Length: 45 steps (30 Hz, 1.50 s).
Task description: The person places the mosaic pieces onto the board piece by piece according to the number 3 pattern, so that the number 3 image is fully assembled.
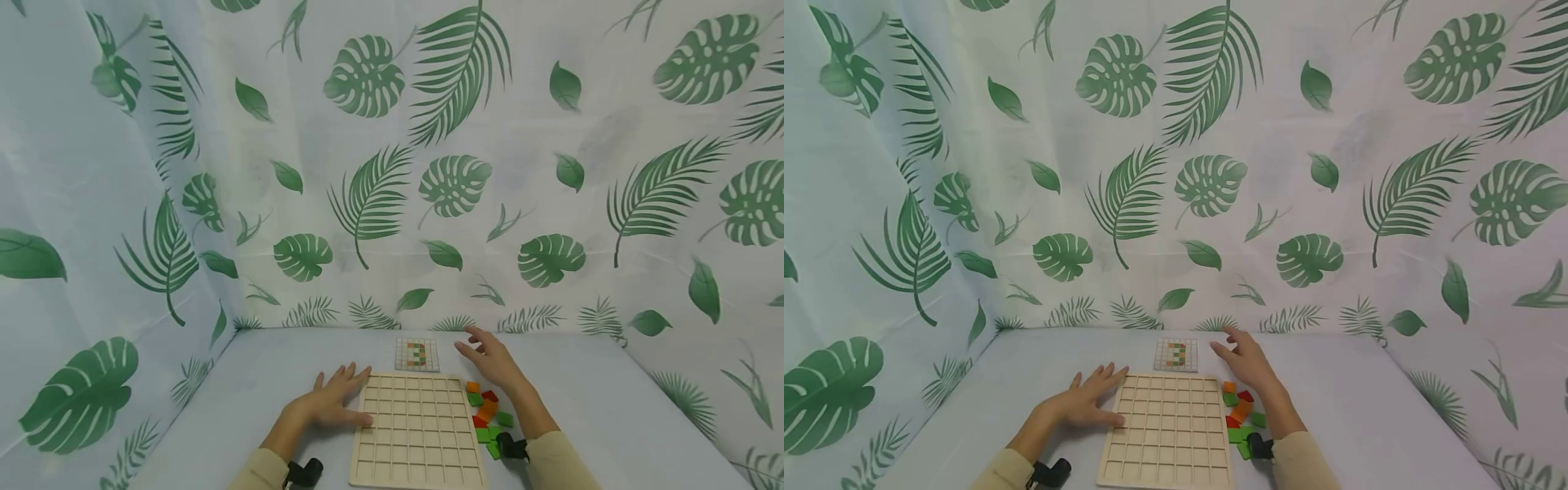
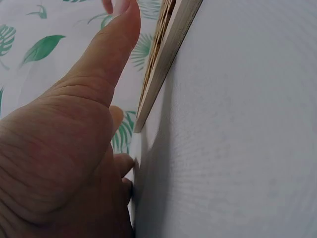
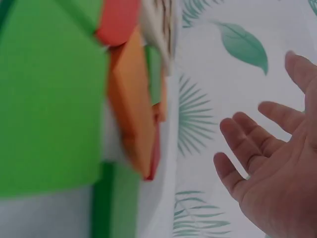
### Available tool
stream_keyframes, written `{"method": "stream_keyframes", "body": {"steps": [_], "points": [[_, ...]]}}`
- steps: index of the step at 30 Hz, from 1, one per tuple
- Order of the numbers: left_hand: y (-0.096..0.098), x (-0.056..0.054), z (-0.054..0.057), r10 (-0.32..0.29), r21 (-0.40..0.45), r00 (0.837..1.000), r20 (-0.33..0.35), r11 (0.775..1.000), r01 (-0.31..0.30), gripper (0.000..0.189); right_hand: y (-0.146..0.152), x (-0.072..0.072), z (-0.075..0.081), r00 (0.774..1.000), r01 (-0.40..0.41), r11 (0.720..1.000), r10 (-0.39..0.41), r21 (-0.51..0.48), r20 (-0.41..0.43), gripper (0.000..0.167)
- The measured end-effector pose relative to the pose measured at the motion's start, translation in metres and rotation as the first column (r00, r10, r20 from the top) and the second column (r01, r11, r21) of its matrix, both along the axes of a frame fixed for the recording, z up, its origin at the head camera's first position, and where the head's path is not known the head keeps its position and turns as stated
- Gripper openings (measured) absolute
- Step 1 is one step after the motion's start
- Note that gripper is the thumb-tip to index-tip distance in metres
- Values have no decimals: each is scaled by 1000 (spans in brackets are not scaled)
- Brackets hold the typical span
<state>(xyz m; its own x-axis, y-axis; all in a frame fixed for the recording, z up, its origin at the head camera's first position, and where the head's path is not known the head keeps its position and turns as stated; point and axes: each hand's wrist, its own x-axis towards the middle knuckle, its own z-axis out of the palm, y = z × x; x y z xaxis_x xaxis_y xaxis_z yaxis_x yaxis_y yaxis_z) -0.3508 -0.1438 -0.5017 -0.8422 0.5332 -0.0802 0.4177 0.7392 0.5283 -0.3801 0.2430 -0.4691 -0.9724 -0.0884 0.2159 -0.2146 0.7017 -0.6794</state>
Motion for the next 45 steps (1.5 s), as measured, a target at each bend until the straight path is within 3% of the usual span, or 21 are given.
{"method": "stream_keyframes", "body": {"steps": [7,18,30,38,45], "points": [[-1,1,0,1,-40,1000,-3,999,-1,106,10,2,-10,996,-66,997,63,49,57,56],[-1,-2,-2,-1,-67,1000,-10,998,0,106,13,9,-11,984,-71,994,56,81,170,39],[-2,0,1,-14,-74,1000,-11,997,14,108,15,12,-13,979,-127,987,108,102,175,12],[1,1,1,-5,-90,1000,-16,996,4,107,14,15,-14,978,-114,986,90,120,189,7],[2,2,2,-5,-89,1000,-23,996,2,104,12,15,-14,980,-115,988,95,107,175,16]]}}
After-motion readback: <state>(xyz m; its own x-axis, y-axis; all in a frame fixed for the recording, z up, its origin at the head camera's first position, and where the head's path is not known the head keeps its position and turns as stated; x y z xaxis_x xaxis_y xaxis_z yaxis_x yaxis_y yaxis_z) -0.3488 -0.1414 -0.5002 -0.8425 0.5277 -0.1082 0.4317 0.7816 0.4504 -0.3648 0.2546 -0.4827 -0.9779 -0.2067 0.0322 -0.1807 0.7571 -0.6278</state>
